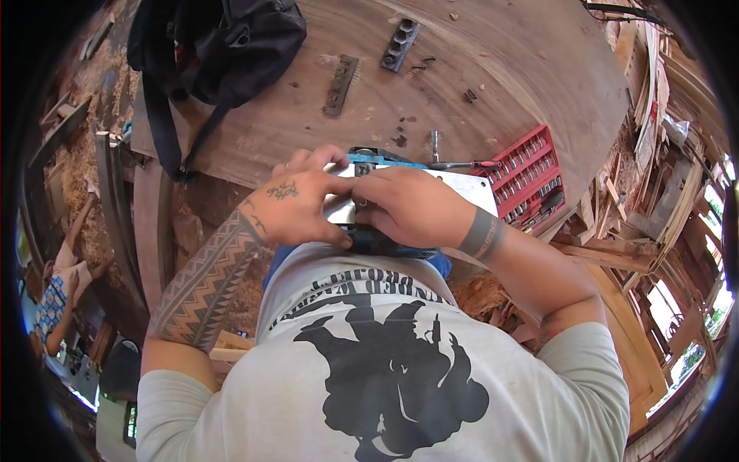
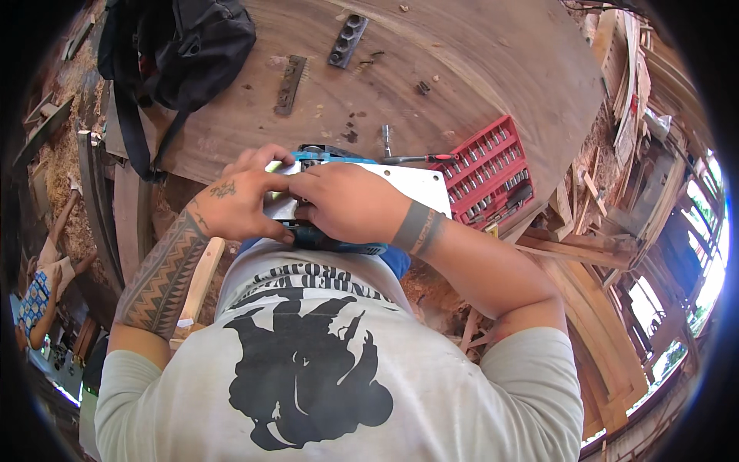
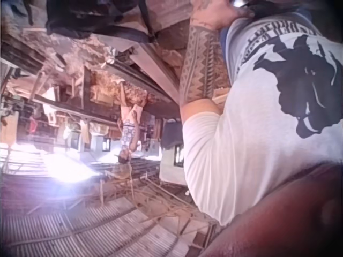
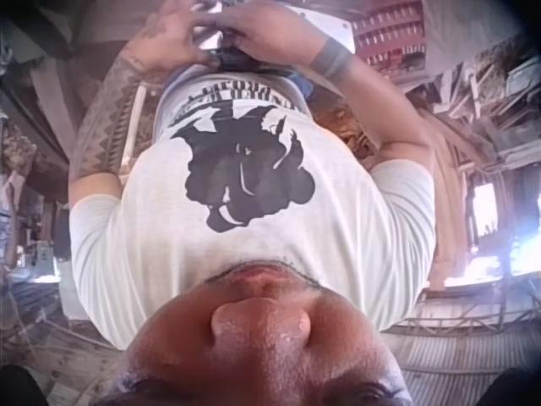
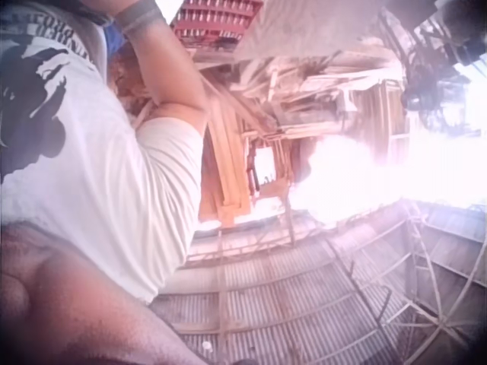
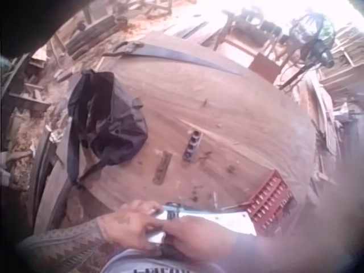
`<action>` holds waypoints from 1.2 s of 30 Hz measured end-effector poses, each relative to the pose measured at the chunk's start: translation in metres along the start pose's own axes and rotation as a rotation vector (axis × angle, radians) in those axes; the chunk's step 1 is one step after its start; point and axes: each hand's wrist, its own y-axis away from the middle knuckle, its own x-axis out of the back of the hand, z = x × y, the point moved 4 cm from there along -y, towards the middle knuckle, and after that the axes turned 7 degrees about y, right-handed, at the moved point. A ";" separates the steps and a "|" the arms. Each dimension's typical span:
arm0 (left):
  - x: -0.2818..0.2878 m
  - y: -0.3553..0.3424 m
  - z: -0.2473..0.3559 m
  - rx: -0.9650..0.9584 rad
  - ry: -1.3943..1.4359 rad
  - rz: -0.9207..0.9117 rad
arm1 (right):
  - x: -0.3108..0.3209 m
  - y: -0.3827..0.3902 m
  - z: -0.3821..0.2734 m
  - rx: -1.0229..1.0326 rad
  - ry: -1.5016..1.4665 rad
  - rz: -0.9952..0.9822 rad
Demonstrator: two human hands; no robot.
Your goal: The person disassembles the blade assembly of a power planer by loosening several bolts with a socket wrench and removing the metal components.
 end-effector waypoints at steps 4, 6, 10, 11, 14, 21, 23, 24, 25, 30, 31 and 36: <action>0.001 0.000 -0.002 0.020 0.018 -0.005 | -0.001 -0.003 -0.003 -0.002 -0.076 -0.068; 0.002 0.000 -0.001 0.025 0.024 -0.006 | 0.000 -0.003 -0.006 0.023 -0.106 -0.068; 0.001 0.002 -0.001 0.012 0.037 0.008 | -0.005 -0.003 -0.005 0.079 -0.081 -0.022; 0.001 0.002 -0.001 0.012 0.038 0.010 | -0.004 -0.004 -0.006 0.068 -0.096 -0.035; 0.002 0.003 -0.001 0.013 0.041 0.005 | -0.003 -0.005 -0.003 0.059 -0.122 -0.033; -0.001 0.003 -0.003 0.014 0.036 -0.002 | 0.000 -0.004 -0.002 0.067 -0.175 0.009; 0.000 0.003 -0.003 0.004 0.039 0.011 | -0.003 0.000 0.001 0.095 -0.166 0.019; -0.001 0.003 -0.004 -0.002 0.022 0.019 | -0.004 0.001 0.000 0.120 -0.158 0.028; -0.002 0.002 -0.003 -0.009 0.007 0.026 | -0.004 0.001 -0.001 0.119 -0.157 0.027; -0.002 0.004 -0.003 -0.011 0.015 0.028 | -0.006 -0.001 -0.004 0.176 -0.187 0.042; -0.002 0.004 -0.003 -0.007 0.012 0.024 | -0.007 -0.001 -0.003 0.176 -0.188 0.043; -0.001 0.003 -0.004 -0.010 0.026 0.009 | 0.003 -0.002 0.002 0.172 -0.260 0.154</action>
